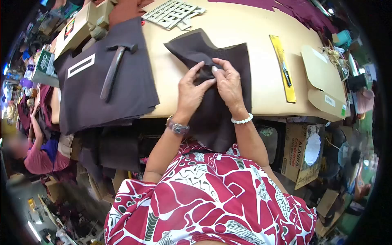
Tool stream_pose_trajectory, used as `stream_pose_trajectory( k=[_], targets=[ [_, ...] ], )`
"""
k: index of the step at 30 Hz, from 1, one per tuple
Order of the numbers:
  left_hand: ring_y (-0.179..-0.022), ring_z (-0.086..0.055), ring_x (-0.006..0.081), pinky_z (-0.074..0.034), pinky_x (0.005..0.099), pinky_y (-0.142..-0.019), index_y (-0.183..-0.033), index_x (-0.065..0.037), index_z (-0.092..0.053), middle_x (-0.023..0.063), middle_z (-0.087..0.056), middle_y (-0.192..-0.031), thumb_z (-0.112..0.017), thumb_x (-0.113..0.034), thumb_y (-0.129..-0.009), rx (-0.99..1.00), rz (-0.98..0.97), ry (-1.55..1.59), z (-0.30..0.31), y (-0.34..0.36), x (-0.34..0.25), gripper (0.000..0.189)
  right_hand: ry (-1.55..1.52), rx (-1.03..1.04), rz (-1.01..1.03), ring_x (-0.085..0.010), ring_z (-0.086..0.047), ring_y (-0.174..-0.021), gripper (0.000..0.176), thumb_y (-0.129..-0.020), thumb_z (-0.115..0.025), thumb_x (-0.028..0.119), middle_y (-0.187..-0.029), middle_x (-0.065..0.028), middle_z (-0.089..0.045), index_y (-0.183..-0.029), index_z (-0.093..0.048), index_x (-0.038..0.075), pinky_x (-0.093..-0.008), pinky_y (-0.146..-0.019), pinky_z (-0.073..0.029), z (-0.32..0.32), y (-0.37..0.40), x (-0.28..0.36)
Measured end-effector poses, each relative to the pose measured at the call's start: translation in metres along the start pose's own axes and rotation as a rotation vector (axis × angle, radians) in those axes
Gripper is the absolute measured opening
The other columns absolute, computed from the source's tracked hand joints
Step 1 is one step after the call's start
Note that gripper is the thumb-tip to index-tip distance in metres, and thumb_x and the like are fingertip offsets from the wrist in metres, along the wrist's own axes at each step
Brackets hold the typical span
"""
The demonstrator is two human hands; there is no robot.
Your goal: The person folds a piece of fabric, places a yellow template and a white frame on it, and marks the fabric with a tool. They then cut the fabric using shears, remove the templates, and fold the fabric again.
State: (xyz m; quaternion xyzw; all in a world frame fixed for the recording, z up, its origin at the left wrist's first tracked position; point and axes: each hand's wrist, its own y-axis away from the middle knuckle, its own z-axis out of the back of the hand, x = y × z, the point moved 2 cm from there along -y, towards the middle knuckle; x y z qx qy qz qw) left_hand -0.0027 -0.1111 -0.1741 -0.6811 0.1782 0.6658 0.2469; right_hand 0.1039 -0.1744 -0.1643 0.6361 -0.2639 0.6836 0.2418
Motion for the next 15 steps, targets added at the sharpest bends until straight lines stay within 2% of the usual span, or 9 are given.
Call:
stream_pose_trajectory(
  k=[2,3,4,5,7,9,11,12,15],
  targets=[
    [-0.091,-0.060,0.0142,-0.049,0.0245,-0.081,-0.131,0.001,-0.048,0.0113,-0.063,-0.107,-0.067,0.001,-0.080,0.027,0.003,0.002,0.005,0.002,-0.013,0.054,-0.154,0.051,-0.029,-0.0030,-0.046,-0.063,0.026,-0.090,-0.053,0.005,-0.072,0.0030,-0.057,-0.115,-0.055,-0.001,-0.0201,-0.057,-0.041,0.003,-0.004,-0.001],
    [-0.091,-0.060,0.0134,-0.049,0.0241,-0.081,-0.133,0.001,-0.045,0.0096,-0.062,-0.107,-0.066,0.003,-0.081,0.019,0.038,0.147,0.007,0.002,-0.016,0.056,-0.249,0.053,-0.012,-0.0024,-0.044,-0.064,0.027,-0.090,-0.053,0.005,-0.073,0.0037,-0.056,-0.117,-0.054,-0.001,-0.0195,-0.057,-0.040,0.003,-0.006,0.001],
    [-0.094,-0.058,0.0124,-0.048,0.0235,-0.083,-0.134,0.000,-0.044,0.0076,-0.061,-0.108,-0.064,0.004,-0.082,0.025,0.061,0.137,0.014,0.001,-0.017,0.056,-0.306,0.073,-0.032,-0.0019,-0.045,-0.067,0.029,-0.091,-0.052,0.004,-0.076,0.0040,-0.055,-0.120,-0.052,0.000,-0.0189,-0.055,-0.039,0.009,-0.008,0.009],
    [-0.096,-0.056,0.0114,-0.046,0.0233,-0.084,-0.136,-0.002,-0.043,0.0065,-0.059,-0.107,-0.062,0.005,-0.083,0.028,-0.009,0.041,0.022,0.001,-0.023,0.056,-0.427,0.117,-0.113,-0.0024,-0.051,-0.070,0.031,-0.092,-0.050,0.004,-0.080,0.0029,-0.057,-0.123,-0.049,0.001,-0.0186,-0.056,-0.044,0.014,-0.010,0.013],
    [-0.093,-0.055,0.0100,-0.045,0.0225,-0.083,-0.138,-0.005,-0.042,0.0050,-0.058,-0.106,-0.058,0.006,-0.085,-0.005,-0.064,0.220,0.030,0.003,-0.038,0.056,-0.690,0.146,-0.167,-0.0051,-0.058,-0.074,0.033,-0.092,-0.046,0.004,-0.090,0.0000,-0.060,-0.125,-0.045,0.003,-0.0208,-0.061,-0.051,0.030,-0.016,0.027],
    [-0.096,-0.055,0.0090,-0.044,0.0208,-0.085,-0.134,-0.003,-0.047,0.0043,-0.058,-0.117,-0.056,0.007,-0.086,-0.102,-0.100,-0.052,0.059,0.000,-0.036,0.050,-0.825,0.190,-0.139,-0.0102,-0.062,-0.080,0.042,-0.090,-0.046,0.001,-0.102,-0.0064,-0.060,-0.130,-0.038,0.005,-0.0248,-0.068,-0.054,0.058,-0.028,0.026],
    [-0.112,-0.053,0.0148,-0.041,0.0263,-0.093,-0.131,-0.001,-0.049,0.0057,-0.057,-0.124,-0.051,0.007,-0.087,-0.040,-0.050,-0.100,0.081,0.000,-0.040,0.045,-0.705,0.211,-0.133,-0.0124,-0.061,-0.084,0.048,-0.085,-0.049,0.000,-0.106,-0.0094,-0.059,-0.131,-0.035,0.001,-0.0257,-0.073,-0.053,0.092,-0.035,0.026],
    [-0.113,-0.054,0.0179,-0.041,0.0283,-0.094,-0.130,0.000,-0.049,0.0097,-0.057,-0.124,-0.052,0.007,-0.086,-0.031,-0.119,-0.303,0.100,-0.003,-0.034,0.045,-0.556,0.202,-0.122,-0.0132,-0.060,-0.091,0.052,-0.080,-0.051,-0.002,-0.109,-0.0120,-0.057,-0.130,-0.036,-0.003,-0.0252,-0.076,-0.051,0.105,-0.038,0.026],
    [-0.113,-0.054,0.0279,-0.042,0.0336,-0.095,-0.128,0.002,-0.050,0.0191,-0.056,-0.123,-0.055,0.004,-0.082,-0.091,-0.197,-0.740,0.121,-0.004,-0.029,0.047,0.134,0.046,-0.015,-0.0292,-0.057,-0.104,0.063,-0.069,-0.059,0.006,-0.118,-0.0214,-0.055,-0.128,-0.040,-0.010,-0.0337,-0.091,-0.045,0.148,-0.061,-0.008]
  ],
)
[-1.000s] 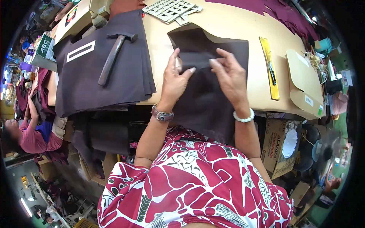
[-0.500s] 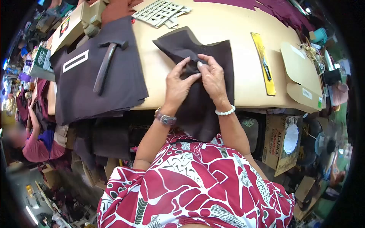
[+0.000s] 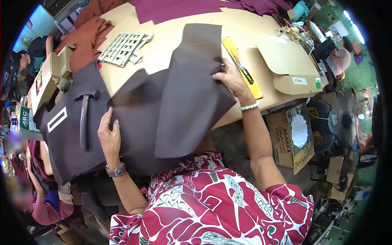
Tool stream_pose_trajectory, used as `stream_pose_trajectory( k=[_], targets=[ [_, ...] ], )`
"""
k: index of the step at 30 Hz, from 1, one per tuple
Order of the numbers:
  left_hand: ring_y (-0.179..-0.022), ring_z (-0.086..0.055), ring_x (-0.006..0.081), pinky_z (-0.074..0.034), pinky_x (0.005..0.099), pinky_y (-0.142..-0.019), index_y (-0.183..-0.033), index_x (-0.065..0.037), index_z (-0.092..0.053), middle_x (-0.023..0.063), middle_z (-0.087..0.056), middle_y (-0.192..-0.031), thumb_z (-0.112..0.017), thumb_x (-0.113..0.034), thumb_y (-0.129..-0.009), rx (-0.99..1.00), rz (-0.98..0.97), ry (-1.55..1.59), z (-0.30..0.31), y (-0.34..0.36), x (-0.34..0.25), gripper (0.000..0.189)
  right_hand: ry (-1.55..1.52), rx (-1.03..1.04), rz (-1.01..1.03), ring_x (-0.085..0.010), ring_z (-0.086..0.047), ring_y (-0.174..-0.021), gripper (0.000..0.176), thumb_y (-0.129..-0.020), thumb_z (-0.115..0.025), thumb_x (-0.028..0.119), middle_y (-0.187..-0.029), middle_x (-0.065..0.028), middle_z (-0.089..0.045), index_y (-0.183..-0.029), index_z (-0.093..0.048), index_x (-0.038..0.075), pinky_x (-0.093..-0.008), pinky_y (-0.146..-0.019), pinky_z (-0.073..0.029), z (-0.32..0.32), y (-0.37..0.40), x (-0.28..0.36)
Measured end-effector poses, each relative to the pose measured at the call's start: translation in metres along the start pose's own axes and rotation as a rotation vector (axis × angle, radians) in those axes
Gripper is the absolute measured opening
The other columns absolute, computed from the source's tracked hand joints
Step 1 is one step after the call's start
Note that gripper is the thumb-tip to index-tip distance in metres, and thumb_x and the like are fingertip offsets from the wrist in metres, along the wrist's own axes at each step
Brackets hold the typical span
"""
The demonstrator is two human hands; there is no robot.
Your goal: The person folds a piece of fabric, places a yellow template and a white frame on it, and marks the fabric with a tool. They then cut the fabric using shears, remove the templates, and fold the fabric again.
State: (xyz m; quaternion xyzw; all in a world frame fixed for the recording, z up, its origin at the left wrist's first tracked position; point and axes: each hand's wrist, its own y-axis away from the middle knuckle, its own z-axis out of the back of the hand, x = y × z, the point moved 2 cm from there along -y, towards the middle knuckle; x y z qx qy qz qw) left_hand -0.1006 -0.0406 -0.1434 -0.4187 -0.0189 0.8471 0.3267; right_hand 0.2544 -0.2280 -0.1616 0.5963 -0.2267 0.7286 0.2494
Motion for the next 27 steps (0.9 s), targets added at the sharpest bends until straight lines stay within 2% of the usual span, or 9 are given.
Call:
stream_pose_trajectory(
  k=[3,4,9,12,13,16,18,23,27],
  targets=[
    [-0.113,-0.053,0.0358,-0.041,0.0376,-0.097,-0.127,0.004,-0.049,0.0247,-0.053,-0.123,-0.057,0.002,-0.078,-0.038,-0.020,-0.248,0.006,-0.001,0.002,0.050,0.727,-0.273,0.112,-0.0425,-0.051,-0.113,0.066,-0.067,-0.056,0.008,-0.119,-0.0306,-0.053,-0.129,-0.038,-0.008,-0.0411,-0.101,-0.038,0.023,0.006,0.013],
    [-0.113,-0.052,0.0381,-0.041,0.0388,-0.097,-0.126,0.005,-0.049,0.0261,-0.052,-0.124,-0.058,0.001,-0.076,-0.043,-0.029,-0.312,0.005,-0.002,0.003,0.051,0.667,-0.223,-0.012,-0.0441,-0.051,-0.112,0.066,-0.067,-0.054,0.007,-0.117,-0.0325,-0.053,-0.130,-0.037,-0.006,-0.0436,-0.099,-0.039,0.031,0.003,0.010],
    [-0.112,-0.051,0.0388,-0.041,0.0406,-0.096,-0.126,0.007,-0.047,0.0245,-0.047,-0.128,-0.056,0.001,-0.075,-0.025,0.007,-0.430,-0.008,-0.007,0.007,0.052,0.838,-0.236,-0.056,-0.0420,-0.055,-0.105,0.067,-0.071,-0.059,0.000,-0.117,-0.0300,-0.053,-0.134,-0.036,-0.001,-0.0463,-0.088,-0.046,0.050,-0.001,0.002],
    [-0.117,-0.047,0.0384,-0.043,0.0401,-0.094,-0.128,0.005,-0.046,0.0235,-0.040,-0.135,-0.057,0.000,-0.075,-0.030,-0.008,-0.624,-0.016,-0.007,0.008,0.054,1.177,-0.421,0.084,-0.0395,-0.056,-0.102,0.069,-0.073,-0.064,0.003,-0.120,-0.0257,-0.051,-0.136,-0.035,0.002,-0.0440,-0.088,-0.045,0.040,0.014,0.006],
    [-0.127,-0.037,0.0391,-0.040,0.0439,-0.097,-0.130,0.004,-0.044,0.0226,-0.032,-0.142,-0.061,-0.008,-0.077,0.008,0.068,-0.748,-0.018,-0.008,-0.003,0.057,1.377,-0.548,0.321,-0.0371,-0.054,-0.102,0.064,-0.077,-0.066,0.011,-0.122,-0.0219,-0.049,-0.134,-0.038,0.003,-0.0430,-0.092,-0.042,0.035,0.020,0.005],
    [-0.134,-0.026,0.0401,-0.029,0.0449,-0.106,-0.131,0.004,-0.044,0.0234,-0.026,-0.146,-0.067,-0.019,-0.078,-0.107,-0.173,-0.747,-0.038,-0.001,-0.033,0.063,1.167,-0.535,0.449,-0.0344,-0.053,-0.105,0.059,-0.076,-0.067,0.011,-0.113,-0.0183,-0.055,-0.129,-0.044,0.002,-0.0426,-0.095,-0.040,0.002,0.044,0.011],
    [-0.136,-0.021,0.0400,-0.021,0.0499,-0.109,-0.135,0.001,-0.041,0.0229,-0.024,-0.147,-0.064,-0.036,-0.083,-0.001,-0.242,-0.526,-0.066,0.005,-0.047,0.067,0.984,-0.255,0.500,-0.0341,-0.047,-0.116,0.051,-0.082,-0.062,0.021,-0.124,-0.0192,-0.050,-0.127,-0.048,0.002,-0.0457,-0.097,-0.038,-0.026,0.052,-0.004],
    [-0.137,-0.019,0.0405,-0.017,0.0585,-0.107,-0.141,-0.006,-0.034,0.0209,-0.023,-0.148,-0.055,-0.049,-0.086,0.284,-0.224,-0.452,-0.112,0.027,-0.051,0.073,0.980,0.048,0.418,-0.0384,-0.036,-0.128,0.052,-0.090,-0.051,0.037,-0.136,-0.0202,-0.042,-0.128,-0.047,0.001,-0.0505,-0.105,-0.029,-0.072,0.026,-0.016],
    [-0.137,-0.019,0.0400,-0.016,0.0588,-0.107,-0.141,-0.006,-0.034,0.0199,-0.024,-0.148,-0.053,-0.051,-0.087,0.298,-0.190,-0.492,-0.109,0.033,-0.054,0.073,1.053,-0.001,0.305,-0.0387,-0.030,-0.133,0.057,-0.092,-0.041,0.045,-0.144,-0.0193,-0.034,-0.135,-0.041,0.007,-0.0536,-0.109,-0.021,-0.060,-0.050,-0.027]
  ],
)
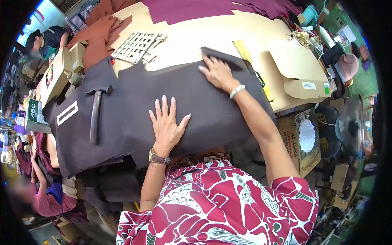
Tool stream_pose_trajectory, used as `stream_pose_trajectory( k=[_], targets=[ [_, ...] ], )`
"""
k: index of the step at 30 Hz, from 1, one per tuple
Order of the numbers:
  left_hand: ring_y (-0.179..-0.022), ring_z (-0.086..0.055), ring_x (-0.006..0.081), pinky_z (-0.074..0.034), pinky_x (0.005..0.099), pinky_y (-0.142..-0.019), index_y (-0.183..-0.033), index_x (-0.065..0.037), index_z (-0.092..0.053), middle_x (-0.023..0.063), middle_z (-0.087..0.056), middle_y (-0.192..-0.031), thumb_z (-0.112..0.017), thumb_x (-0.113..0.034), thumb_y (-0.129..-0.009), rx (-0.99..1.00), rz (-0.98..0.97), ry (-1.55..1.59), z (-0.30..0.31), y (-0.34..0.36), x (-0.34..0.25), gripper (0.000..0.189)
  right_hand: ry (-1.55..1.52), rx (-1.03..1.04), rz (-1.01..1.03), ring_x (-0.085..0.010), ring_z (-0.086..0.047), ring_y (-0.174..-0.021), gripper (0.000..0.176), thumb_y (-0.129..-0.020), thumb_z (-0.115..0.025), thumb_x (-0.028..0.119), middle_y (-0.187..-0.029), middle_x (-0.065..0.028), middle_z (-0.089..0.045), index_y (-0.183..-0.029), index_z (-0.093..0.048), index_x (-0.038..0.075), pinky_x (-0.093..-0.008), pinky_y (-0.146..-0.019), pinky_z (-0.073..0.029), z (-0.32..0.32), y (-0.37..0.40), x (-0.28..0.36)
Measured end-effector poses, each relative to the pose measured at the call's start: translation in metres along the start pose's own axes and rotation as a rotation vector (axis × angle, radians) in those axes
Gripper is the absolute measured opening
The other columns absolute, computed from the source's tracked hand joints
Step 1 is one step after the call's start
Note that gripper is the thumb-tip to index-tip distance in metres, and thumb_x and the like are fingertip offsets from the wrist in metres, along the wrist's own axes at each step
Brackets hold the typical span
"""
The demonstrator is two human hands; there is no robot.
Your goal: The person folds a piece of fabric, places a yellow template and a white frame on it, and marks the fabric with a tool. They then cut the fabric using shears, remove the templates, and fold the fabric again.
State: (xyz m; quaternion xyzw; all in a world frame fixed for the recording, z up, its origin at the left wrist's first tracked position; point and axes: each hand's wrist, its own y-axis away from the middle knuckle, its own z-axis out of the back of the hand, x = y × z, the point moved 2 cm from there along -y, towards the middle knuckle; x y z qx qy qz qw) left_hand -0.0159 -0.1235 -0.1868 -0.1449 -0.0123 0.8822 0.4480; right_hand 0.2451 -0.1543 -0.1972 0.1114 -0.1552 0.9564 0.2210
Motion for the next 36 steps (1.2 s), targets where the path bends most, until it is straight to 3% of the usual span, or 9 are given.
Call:
stream_pose_trajectory(
  k=[7,9,11,13,19,24,28,34,36],
  targets=[
    [-0.137,-0.019,0.0391,-0.016,0.0582,-0.107,-0.141,-0.007,-0.034,0.0186,-0.023,-0.149,-0.054,-0.048,-0.087,-0.016,0.014,-0.018,0.000,0.008,-0.001,0.071,0.113,-0.191,-0.192,-0.0343,-0.035,-0.131,0.049,-0.093,-0.041,0.036,-0.141,-0.0176,-0.039,-0.131,-0.047,0.005,-0.0516,-0.108,-0.025,0.016,-0.039,-0.069],
    [-0.137,-0.019,0.0390,-0.016,0.0583,-0.107,-0.141,-0.007,-0.034,0.0185,-0.023,-0.149,-0.054,-0.048,-0.086,-0.021,0.008,-0.013,0.000,0.009,-0.001,0.071,0.171,-0.245,-0.319,-0.0348,-0.046,-0.119,0.043,-0.091,-0.044,0.031,-0.126,-0.0172,-0.052,-0.121,-0.055,0.002,-0.0505,-0.101,-0.033,0.042,-0.010,-0.086],
    [-0.137,-0.019,0.0390,-0.016,0.0584,-0.107,-0.141,-0.007,-0.034,0.0184,-0.024,-0.149,-0.054,-0.048,-0.086,-0.025,0.008,-0.018,0.000,0.008,-0.001,0.071,0.320,-0.524,-0.378,-0.0336,-0.053,-0.107,0.036,-0.087,-0.051,0.027,-0.111,-0.0154,-0.059,-0.110,-0.060,0.001,-0.0483,-0.093,-0.039,0.048,0.035,-0.097],
    [-0.137,-0.020,0.0389,-0.017,0.0586,-0.107,-0.141,-0.007,-0.034,0.0184,-0.024,-0.149,-0.054,-0.048,-0.086,-0.025,0.006,-0.028,-0.001,0.008,0.000,0.071,0.296,-0.351,-0.593,-0.0337,-0.053,-0.105,0.031,-0.084,-0.057,0.024,-0.108,-0.0158,-0.059,-0.105,-0.062,0.002,-0.0461,-0.091,-0.041,0.061,0.068,-0.091],
    [-0.137,-0.021,0.0393,-0.017,0.0587,-0.107,-0.140,-0.007,-0.036,0.0190,-0.026,-0.148,-0.055,-0.048,-0.086,-0.048,-0.003,0.003,0.000,0.009,-0.001,0.071,0.088,-0.388,-0.682,-0.0325,-0.056,-0.099,0.023,-0.083,-0.060,0.021,-0.101,-0.0156,-0.061,-0.096,-0.062,0.003,-0.0422,-0.089,-0.043,0.067,0.079,-0.106],
    [-0.136,-0.021,0.0394,-0.017,0.0587,-0.107,-0.140,-0.007,-0.037,0.0192,-0.026,-0.148,-0.055,-0.048,-0.086,-0.056,0.008,0.022,0.001,0.008,-0.001,0.070,0.256,-0.516,-0.531,-0.0330,-0.059,-0.090,0.010,-0.085,-0.056,0.015,-0.093,-0.0139,-0.063,-0.089,-0.061,0.007,-0.0446,-0.078,-0.046,0.072,0.072,-0.107],
    [-0.136,-0.021,0.0391,-0.017,0.0590,-0.107,-0.140,-0.007,-0.037,0.0190,-0.027,-0.147,-0.055,-0.048,-0.086,-0.057,0.005,0.020,-0.001,0.009,0.000,0.071,0.030,-0.665,-0.416,-0.0346,-0.062,-0.081,0.016,-0.088,-0.054,0.016,-0.089,-0.0165,-0.064,-0.094,-0.062,0.003,-0.0436,-0.070,-0.047,0.084,0.067,-0.104],
    [-0.136,-0.022,0.0390,-0.017,0.0593,-0.106,-0.140,-0.007,-0.036,0.0193,-0.027,-0.147,-0.056,-0.049,-0.086,-0.061,0.009,0.019,0.000,0.008,-0.001,0.071,-0.356,-0.542,-0.558,-0.0318,-0.064,-0.087,0.026,-0.088,-0.054,0.017,-0.097,-0.0184,-0.066,-0.105,-0.064,0.001,-0.0400,-0.076,-0.048,0.090,0.069,-0.096],
    [-0.136,-0.022,0.0391,-0.018,0.0594,-0.106,-0.140,-0.007,-0.036,0.0193,-0.027,-0.147,-0.056,-0.049,-0.086,-0.055,0.008,0.015,0.000,0.009,-0.001,0.071,-0.348,-0.475,-0.437,-0.0304,-0.064,-0.088,0.029,-0.086,-0.057,0.020,-0.098,-0.0180,-0.066,-0.106,-0.063,0.001,-0.0397,-0.077,-0.048,0.082,0.070,-0.070]
  ],
)
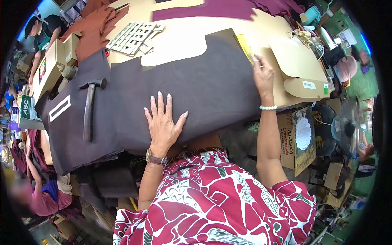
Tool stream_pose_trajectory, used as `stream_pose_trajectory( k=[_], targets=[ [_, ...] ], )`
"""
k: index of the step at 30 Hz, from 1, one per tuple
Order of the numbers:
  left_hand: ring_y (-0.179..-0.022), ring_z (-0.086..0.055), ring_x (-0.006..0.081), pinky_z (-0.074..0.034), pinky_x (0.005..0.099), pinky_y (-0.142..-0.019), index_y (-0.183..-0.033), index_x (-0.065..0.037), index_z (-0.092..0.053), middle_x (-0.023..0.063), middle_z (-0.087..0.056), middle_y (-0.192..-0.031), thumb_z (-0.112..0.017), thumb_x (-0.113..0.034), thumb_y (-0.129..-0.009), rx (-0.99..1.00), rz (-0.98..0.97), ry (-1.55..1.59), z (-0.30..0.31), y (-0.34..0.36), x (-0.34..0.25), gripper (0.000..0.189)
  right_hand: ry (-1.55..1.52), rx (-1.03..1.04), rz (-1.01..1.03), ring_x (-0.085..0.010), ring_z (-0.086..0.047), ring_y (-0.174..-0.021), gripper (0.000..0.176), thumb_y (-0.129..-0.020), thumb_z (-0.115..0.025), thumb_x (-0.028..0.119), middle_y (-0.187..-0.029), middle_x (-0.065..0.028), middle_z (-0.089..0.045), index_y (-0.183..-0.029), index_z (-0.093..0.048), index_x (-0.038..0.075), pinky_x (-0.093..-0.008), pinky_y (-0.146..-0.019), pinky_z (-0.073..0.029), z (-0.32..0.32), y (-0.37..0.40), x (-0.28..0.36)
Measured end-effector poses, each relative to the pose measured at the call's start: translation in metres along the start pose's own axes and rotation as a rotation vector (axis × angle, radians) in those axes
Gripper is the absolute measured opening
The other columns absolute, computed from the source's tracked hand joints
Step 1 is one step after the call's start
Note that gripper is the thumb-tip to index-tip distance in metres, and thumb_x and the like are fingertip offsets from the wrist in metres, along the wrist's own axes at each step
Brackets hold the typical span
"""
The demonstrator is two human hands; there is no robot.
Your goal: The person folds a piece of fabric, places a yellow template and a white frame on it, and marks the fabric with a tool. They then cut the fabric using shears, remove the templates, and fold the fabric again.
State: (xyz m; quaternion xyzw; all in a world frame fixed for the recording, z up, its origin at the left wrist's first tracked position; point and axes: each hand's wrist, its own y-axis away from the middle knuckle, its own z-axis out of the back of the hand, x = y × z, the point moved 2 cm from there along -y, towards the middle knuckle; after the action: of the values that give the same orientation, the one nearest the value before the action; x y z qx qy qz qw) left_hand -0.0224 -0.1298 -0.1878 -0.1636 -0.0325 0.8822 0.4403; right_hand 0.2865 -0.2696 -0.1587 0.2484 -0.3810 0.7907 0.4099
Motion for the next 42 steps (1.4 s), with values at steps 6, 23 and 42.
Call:
stream_pose_trajectory(
  k=[6,23,42],
  targets=[
    [-0.136,-0.022,0.0399,-0.018,0.0600,-0.106,-0.140,-0.007,-0.036,0.0201,-0.028,-0.146,-0.056,-0.048,-0.086,-0.002,-0.006,0.009,0.001,0.000,-0.001,0.071,0.162,0.244,0.181,-0.0358,-0.061,-0.087,0.037,-0.084,-0.058,0.025,-0.097,-0.0195,-0.060,-0.111,-0.060,0.000,-0.0428,-0.079,-0.048,-0.060,-0.001,0.039],
    [-0.135,-0.022,0.0404,-0.018,0.0610,-0.105,-0.139,-0.005,-0.038,0.0213,-0.028,-0.146,-0.057,-0.048,-0.085,-0.017,-0.005,0.048,0.000,0.000,0.000,0.072,0.638,-0.030,-0.187,-0.0344,-0.051,-0.112,0.042,-0.081,-0.064,0.038,-0.113,-0.0187,-0.057,-0.104,-0.065,0.004,-0.0444,-0.096,-0.039,-0.033,-0.038,-0.033],
    [-0.135,-0.023,0.0404,-0.018,0.0610,-0.105,-0.138,-0.005,-0.038,0.0213,-0.028,-0.146,-0.057,-0.049,-0.085,-0.019,0.011,0.066,-0.001,0.000,0.002,0.072,0.335,0.087,0.392,-0.0286,-0.061,-0.096,0.029,-0.086,-0.059,0.024,-0.105,-0.0163,-0.061,-0.104,-0.062,0.002,-0.0371,-0.084,-0.048,-0.057,-0.009,0.081]
  ],
)
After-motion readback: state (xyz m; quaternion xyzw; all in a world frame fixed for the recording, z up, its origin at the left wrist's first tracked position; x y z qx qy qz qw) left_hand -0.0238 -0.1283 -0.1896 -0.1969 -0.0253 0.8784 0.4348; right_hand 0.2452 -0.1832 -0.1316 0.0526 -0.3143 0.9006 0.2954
